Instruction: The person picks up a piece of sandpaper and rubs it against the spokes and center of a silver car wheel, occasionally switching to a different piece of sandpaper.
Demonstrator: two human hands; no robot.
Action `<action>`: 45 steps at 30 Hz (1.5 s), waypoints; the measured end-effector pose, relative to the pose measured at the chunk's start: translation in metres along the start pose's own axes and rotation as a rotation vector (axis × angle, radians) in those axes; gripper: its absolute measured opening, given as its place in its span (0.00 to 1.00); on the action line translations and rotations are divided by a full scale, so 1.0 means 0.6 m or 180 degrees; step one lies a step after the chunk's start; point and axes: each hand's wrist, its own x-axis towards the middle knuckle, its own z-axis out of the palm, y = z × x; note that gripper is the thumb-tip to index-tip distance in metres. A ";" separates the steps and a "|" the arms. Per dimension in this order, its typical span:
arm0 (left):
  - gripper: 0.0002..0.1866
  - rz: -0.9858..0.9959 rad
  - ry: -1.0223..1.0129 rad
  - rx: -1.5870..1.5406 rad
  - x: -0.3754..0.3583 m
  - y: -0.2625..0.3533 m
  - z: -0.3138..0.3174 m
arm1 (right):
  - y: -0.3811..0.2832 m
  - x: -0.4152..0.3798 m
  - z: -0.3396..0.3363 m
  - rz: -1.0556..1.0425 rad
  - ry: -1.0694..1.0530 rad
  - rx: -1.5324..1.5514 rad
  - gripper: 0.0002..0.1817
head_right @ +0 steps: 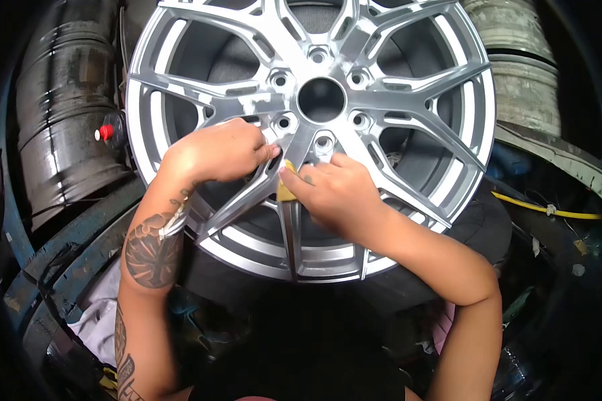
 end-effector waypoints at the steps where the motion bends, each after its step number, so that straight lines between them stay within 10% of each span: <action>1: 0.31 0.0049 -0.0023 -0.0004 0.002 0.003 0.001 | 0.001 0.007 0.005 -0.0012 0.0049 0.0062 0.35; 12: 0.30 0.0115 0.0076 0.0080 0.003 0.006 -0.005 | -0.008 -0.011 -0.022 -0.0067 -0.0074 -0.0161 0.24; 15: 0.30 0.0059 -0.0002 0.0007 -0.002 0.003 0.004 | -0.010 -0.003 0.006 -0.0037 -0.0004 -0.0104 0.36; 45: 0.28 0.0311 -0.0117 0.0135 -0.006 0.010 -0.005 | -0.007 0.021 -0.010 -0.0142 -0.0024 -0.0238 0.37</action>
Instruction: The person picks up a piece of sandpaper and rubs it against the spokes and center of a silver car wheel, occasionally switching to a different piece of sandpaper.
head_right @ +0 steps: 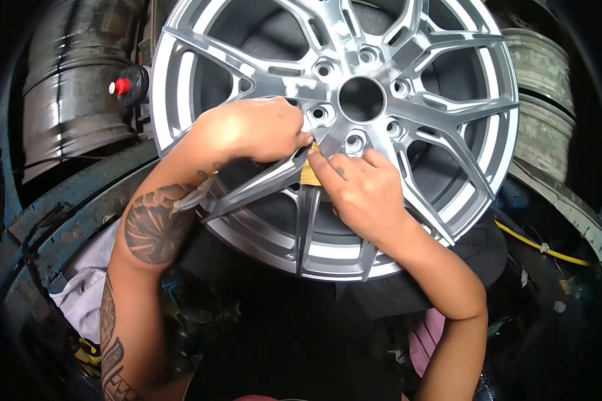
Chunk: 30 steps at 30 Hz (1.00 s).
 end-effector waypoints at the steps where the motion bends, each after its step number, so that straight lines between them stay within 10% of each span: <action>1: 0.28 -0.0039 0.0000 0.0009 -0.001 0.000 -0.006 | 0.001 -0.005 -0.013 0.0042 -0.0045 -0.0072 0.37; 11: 0.22 -0.0008 0.0334 0.0000 0.010 -0.018 0.021 | -0.001 -0.010 -0.012 -0.0018 -0.0020 -0.0188 0.22; 30: 0.24 -0.0103 0.0259 0.0070 0.014 -0.005 0.008 | 0.003 -0.005 -0.004 0.0168 0.0038 0.0028 0.27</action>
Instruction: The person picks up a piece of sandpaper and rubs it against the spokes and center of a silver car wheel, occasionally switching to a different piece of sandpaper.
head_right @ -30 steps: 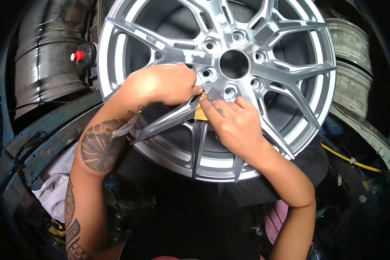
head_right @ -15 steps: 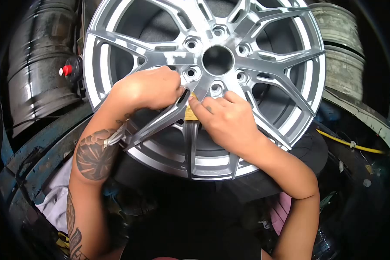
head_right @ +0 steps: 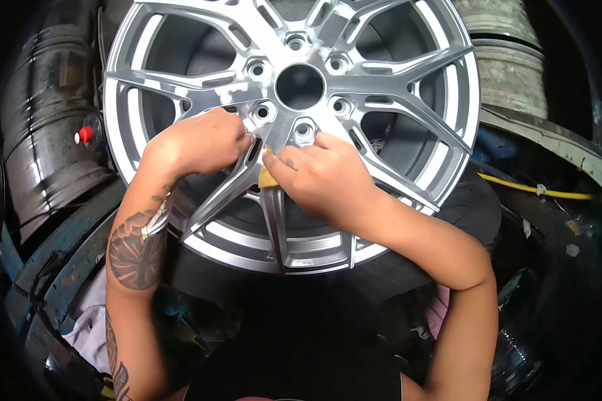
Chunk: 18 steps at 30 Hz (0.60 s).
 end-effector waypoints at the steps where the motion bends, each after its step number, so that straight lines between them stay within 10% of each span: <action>1: 0.24 -0.0019 0.0067 0.0020 -0.003 0.000 0.003 | -0.004 -0.006 -0.001 0.0046 0.0014 0.0029 0.27; 8: 0.22 -0.0292 -0.0136 0.0136 -0.005 0.007 -0.007 | 0.019 0.007 -0.015 0.0332 0.0750 0.0805 0.18; 12: 0.29 -0.0346 -0.0288 -0.0079 -0.006 0.009 -0.014 | 0.019 0.025 -0.072 0.2578 0.0267 0.4764 0.12; 18: 0.33 -0.0182 -0.0250 0.0065 -0.009 0.012 -0.012 | 0.032 0.004 -0.066 0.2867 -0.0327 0.6137 0.12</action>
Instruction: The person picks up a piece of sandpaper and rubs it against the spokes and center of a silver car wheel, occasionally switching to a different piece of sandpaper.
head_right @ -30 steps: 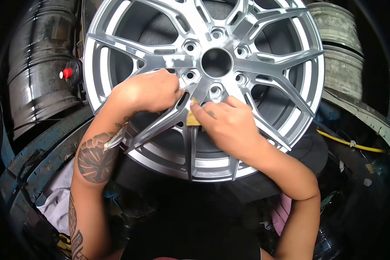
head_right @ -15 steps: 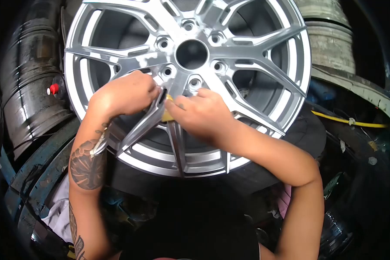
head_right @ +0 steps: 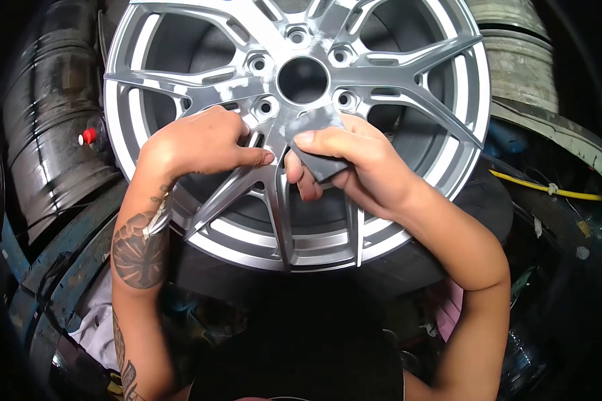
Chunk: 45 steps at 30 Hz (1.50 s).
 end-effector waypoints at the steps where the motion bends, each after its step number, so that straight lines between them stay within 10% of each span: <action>1: 0.31 -0.0046 -0.0107 -0.0011 -0.004 0.004 -0.009 | 0.002 -0.002 0.001 0.0027 -0.0023 0.0021 0.12; 9: 0.34 -0.0043 -0.0179 0.0128 -0.001 -0.001 -0.015 | 0.009 0.000 0.008 0.0066 0.0165 -0.0203 0.11; 13: 0.38 0.0074 -0.0060 0.0092 0.001 -0.011 -0.001 | 0.026 -0.004 0.002 -0.2019 0.0255 -0.5402 0.17; 45: 0.30 0.0177 0.0127 -0.0006 -0.002 -0.005 0.004 | 0.068 0.025 0.017 -0.2570 -0.0106 -0.6377 0.33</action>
